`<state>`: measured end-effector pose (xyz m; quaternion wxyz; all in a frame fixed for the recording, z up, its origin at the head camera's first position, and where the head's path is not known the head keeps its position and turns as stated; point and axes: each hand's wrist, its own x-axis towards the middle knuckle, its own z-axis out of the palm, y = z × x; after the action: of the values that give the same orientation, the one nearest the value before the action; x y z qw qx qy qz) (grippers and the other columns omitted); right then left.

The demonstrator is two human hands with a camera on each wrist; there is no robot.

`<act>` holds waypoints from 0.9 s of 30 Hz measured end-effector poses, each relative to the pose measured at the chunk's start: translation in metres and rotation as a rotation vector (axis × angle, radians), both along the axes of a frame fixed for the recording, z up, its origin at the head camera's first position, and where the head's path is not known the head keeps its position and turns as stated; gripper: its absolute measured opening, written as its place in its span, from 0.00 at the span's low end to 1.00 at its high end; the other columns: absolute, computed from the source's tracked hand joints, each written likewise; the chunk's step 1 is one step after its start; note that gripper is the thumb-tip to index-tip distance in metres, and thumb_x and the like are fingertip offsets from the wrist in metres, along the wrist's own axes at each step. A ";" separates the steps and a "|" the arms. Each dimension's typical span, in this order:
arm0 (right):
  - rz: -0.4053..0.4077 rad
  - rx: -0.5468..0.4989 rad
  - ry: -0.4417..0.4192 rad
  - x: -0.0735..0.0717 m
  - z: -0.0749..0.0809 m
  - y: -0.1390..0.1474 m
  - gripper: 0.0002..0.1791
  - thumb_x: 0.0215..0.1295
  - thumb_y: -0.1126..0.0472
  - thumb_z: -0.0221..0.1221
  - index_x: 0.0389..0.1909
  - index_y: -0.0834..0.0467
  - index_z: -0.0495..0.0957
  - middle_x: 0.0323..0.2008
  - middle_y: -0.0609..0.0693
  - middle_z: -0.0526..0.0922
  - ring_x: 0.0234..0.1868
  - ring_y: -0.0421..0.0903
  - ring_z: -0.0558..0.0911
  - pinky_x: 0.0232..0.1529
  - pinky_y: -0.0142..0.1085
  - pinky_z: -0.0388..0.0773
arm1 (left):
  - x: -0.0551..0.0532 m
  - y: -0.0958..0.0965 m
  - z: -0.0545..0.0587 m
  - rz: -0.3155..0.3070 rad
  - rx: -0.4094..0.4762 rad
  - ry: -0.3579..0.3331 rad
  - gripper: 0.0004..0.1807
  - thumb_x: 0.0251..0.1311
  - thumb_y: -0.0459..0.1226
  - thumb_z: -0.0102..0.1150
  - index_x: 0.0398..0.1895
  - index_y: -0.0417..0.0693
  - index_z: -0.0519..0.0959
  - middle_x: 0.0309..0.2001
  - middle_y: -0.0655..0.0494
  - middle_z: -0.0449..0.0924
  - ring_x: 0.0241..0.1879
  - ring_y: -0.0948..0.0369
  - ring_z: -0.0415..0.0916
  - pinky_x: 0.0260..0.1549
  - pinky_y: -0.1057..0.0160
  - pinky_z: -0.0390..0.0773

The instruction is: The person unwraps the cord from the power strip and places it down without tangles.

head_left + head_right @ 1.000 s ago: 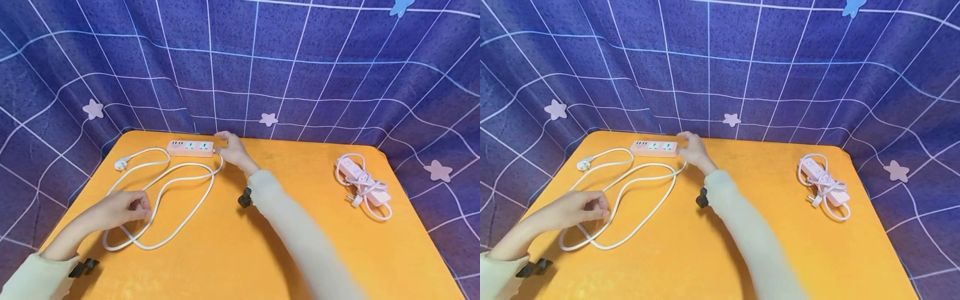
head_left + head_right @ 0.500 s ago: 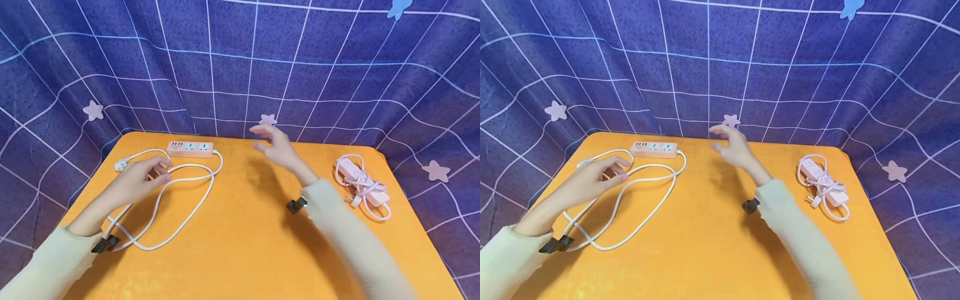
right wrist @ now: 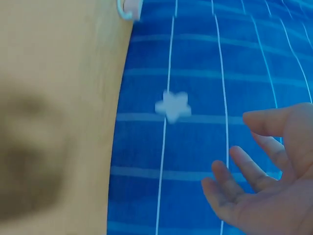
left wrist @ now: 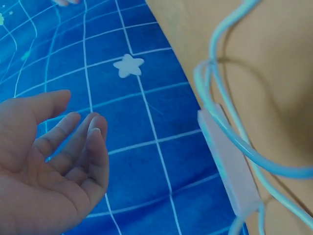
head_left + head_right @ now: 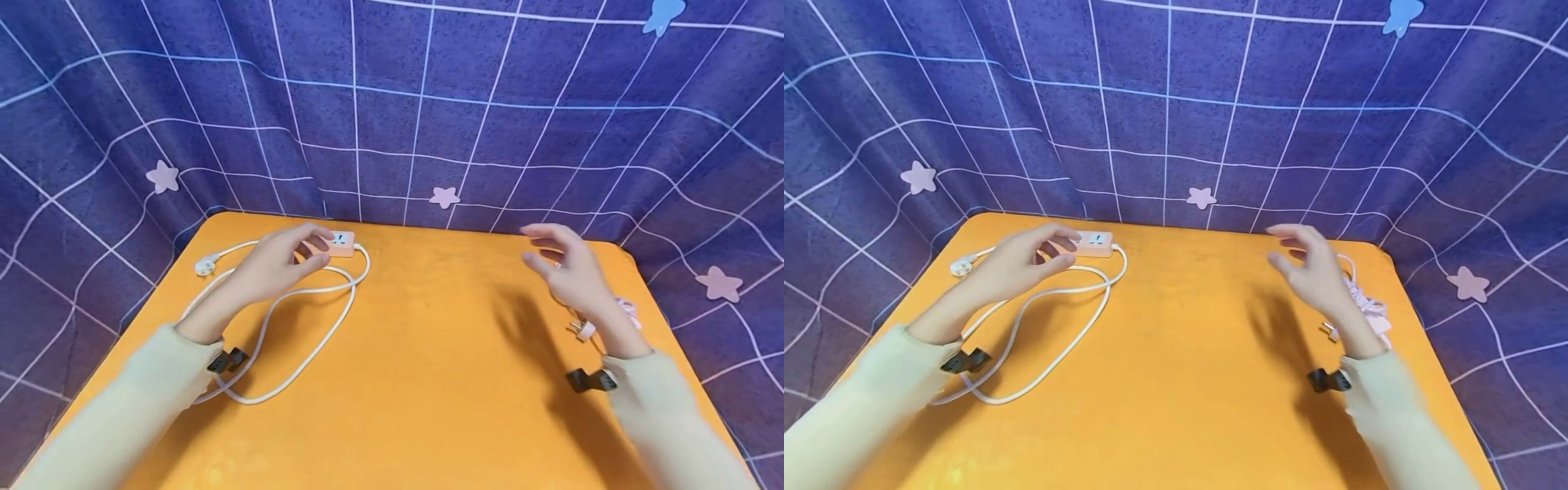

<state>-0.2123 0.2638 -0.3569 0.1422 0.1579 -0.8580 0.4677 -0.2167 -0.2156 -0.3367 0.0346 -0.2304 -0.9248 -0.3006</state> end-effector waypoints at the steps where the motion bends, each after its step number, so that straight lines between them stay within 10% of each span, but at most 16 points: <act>1: -0.025 -0.011 -0.002 0.005 -0.001 0.011 0.22 0.69 0.72 0.66 0.63 0.63 0.80 0.57 0.45 0.81 0.54 0.30 0.80 0.57 0.21 0.76 | -0.002 0.005 0.002 -0.003 0.010 0.002 0.16 0.76 0.45 0.63 0.62 0.55 0.80 0.51 0.55 0.86 0.45 0.58 0.84 0.44 0.53 0.81; 13: -0.314 0.151 0.042 0.054 -0.027 0.114 0.15 0.65 0.70 0.68 0.52 0.65 0.81 0.45 0.29 0.77 0.42 0.16 0.78 0.44 0.11 0.72 | -0.017 0.052 0.006 -0.080 0.114 0.052 0.13 0.73 0.39 0.65 0.58 0.53 0.81 0.50 0.55 0.86 0.43 0.60 0.84 0.41 0.57 0.82; 21: -0.423 0.267 0.020 0.075 -0.061 0.148 0.15 0.60 0.69 0.71 0.46 0.68 0.80 0.44 0.62 0.77 0.39 0.12 0.69 0.40 0.09 0.67 | -0.019 0.081 0.007 -0.139 0.168 0.035 0.12 0.74 0.39 0.64 0.57 0.54 0.81 0.50 0.54 0.85 0.43 0.58 0.84 0.42 0.56 0.82; 27: -0.427 0.266 -0.051 0.083 -0.072 0.155 0.18 0.63 0.66 0.71 0.49 0.69 0.79 0.49 0.64 0.76 0.39 0.13 0.68 0.38 0.10 0.69 | -0.018 0.094 0.000 -0.143 0.184 0.011 0.12 0.75 0.39 0.63 0.58 0.54 0.81 0.50 0.56 0.85 0.44 0.58 0.84 0.48 0.51 0.83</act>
<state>-0.1290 0.4183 -0.4286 0.1941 -0.0216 -0.9292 0.3139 -0.2345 -0.1215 -0.3368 0.0394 -0.2932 -0.8743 -0.3849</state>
